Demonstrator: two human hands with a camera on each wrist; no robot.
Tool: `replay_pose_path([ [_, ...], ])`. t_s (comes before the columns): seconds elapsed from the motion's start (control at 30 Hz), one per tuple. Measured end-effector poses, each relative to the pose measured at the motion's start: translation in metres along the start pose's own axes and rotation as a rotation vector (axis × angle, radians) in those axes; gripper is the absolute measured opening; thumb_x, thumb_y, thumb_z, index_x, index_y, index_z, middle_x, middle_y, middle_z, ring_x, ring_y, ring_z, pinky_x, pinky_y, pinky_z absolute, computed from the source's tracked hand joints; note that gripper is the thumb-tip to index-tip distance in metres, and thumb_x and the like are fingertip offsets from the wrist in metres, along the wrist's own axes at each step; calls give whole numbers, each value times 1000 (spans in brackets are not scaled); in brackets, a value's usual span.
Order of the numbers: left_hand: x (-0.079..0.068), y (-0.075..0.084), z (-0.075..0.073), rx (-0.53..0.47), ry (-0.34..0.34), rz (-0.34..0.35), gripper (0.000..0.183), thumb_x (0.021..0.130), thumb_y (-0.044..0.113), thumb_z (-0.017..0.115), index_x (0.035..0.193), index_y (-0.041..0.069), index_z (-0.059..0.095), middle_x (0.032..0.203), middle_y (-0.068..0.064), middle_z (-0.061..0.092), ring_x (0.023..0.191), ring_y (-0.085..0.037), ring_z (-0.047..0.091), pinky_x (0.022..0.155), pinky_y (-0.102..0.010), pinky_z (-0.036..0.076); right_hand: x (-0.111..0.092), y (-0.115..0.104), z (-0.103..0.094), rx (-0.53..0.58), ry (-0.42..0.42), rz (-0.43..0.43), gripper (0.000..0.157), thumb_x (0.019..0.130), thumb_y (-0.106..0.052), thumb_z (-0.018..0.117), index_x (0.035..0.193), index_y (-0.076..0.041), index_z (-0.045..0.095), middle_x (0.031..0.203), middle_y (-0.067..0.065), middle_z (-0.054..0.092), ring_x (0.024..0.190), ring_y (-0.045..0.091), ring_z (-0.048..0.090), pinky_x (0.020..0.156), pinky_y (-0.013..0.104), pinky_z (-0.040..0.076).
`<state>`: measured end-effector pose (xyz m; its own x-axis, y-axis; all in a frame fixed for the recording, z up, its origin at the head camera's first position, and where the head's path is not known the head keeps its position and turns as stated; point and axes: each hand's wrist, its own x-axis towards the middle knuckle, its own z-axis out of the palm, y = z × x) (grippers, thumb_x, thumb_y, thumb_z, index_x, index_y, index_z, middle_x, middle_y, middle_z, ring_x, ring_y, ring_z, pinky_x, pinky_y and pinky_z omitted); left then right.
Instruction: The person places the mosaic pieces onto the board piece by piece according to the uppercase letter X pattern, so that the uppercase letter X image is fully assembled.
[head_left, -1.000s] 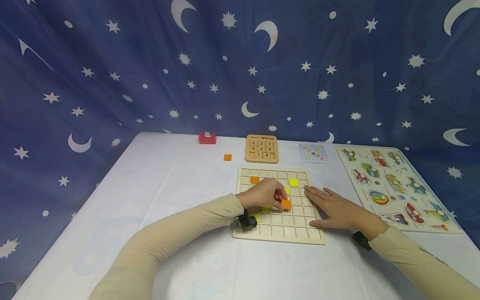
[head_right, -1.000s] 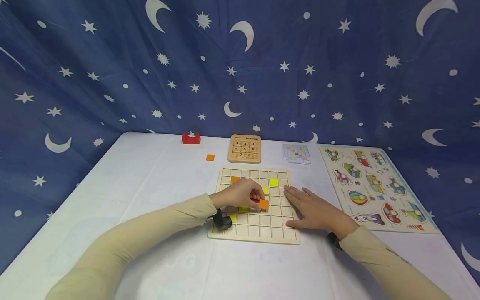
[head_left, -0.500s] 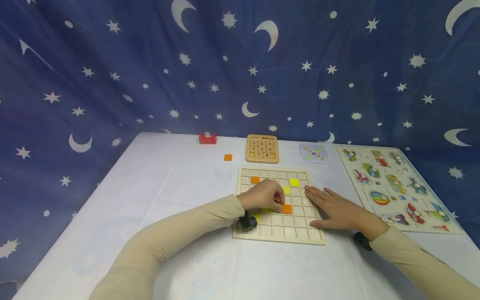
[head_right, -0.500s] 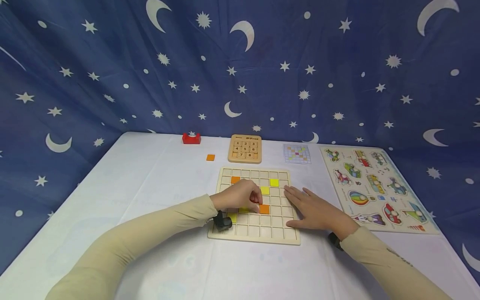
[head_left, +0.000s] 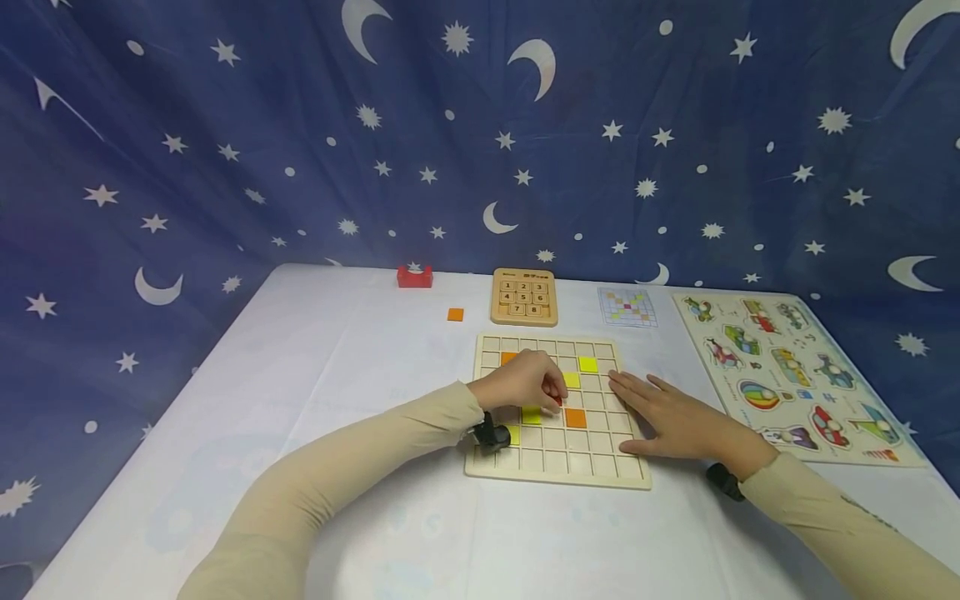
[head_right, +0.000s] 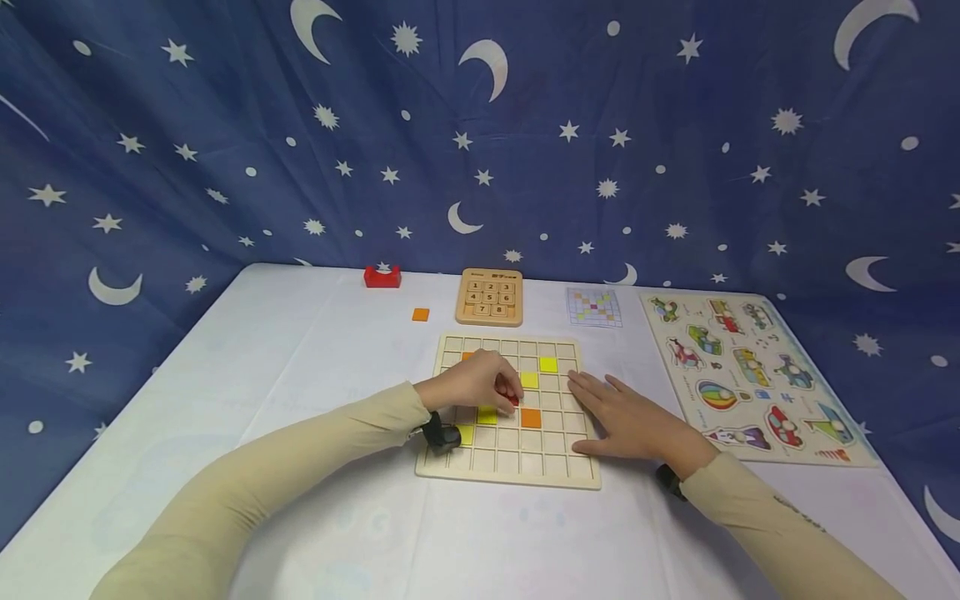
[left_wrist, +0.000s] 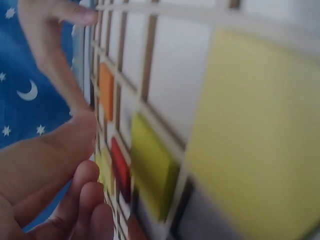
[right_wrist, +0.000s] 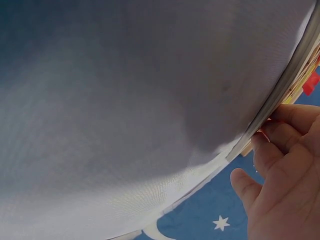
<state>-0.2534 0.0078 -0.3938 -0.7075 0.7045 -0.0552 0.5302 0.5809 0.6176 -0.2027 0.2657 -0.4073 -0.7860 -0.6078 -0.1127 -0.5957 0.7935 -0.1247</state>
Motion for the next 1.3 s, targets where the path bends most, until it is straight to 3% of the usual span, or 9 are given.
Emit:
replay_pose_path([
  [0.3,-2,-29,-37,-47,58,18,21,74,11,79,94,5,74,89,-5,72,74,-8,59,69,-15,49,0,-2,-2,2,-17,15,95,80,-67,55,146,-4,29,154,14,26,140,32,30,113,55,22],
  [0.7,-6,-101,-92,-64,255,-86,36,75,11,79,108,1,69,107,-15,69,95,-27,63,88,-35,51,-1,-3,-2,1,-21,30,96,79,-69,54,147,-5,28,155,12,25,140,31,29,113,54,22],
  [1.0,-13,-151,-107,-89,270,-228,45,75,10,78,118,3,65,120,-13,65,108,-26,60,98,-38,47,0,-3,-2,9,-43,41,97,79,-70,53,148,-6,27,156,11,23,141,31,28,114,54,21],
  [1.3,-13,-170,-111,-70,238,-266,42,74,3,77,114,-2,65,116,-17,67,108,-28,62,97,-37,48,-1,-4,-2,9,-27,32,96,80,-68,55,147,-5,28,155,12,25,141,31,29,113,54,22],
])
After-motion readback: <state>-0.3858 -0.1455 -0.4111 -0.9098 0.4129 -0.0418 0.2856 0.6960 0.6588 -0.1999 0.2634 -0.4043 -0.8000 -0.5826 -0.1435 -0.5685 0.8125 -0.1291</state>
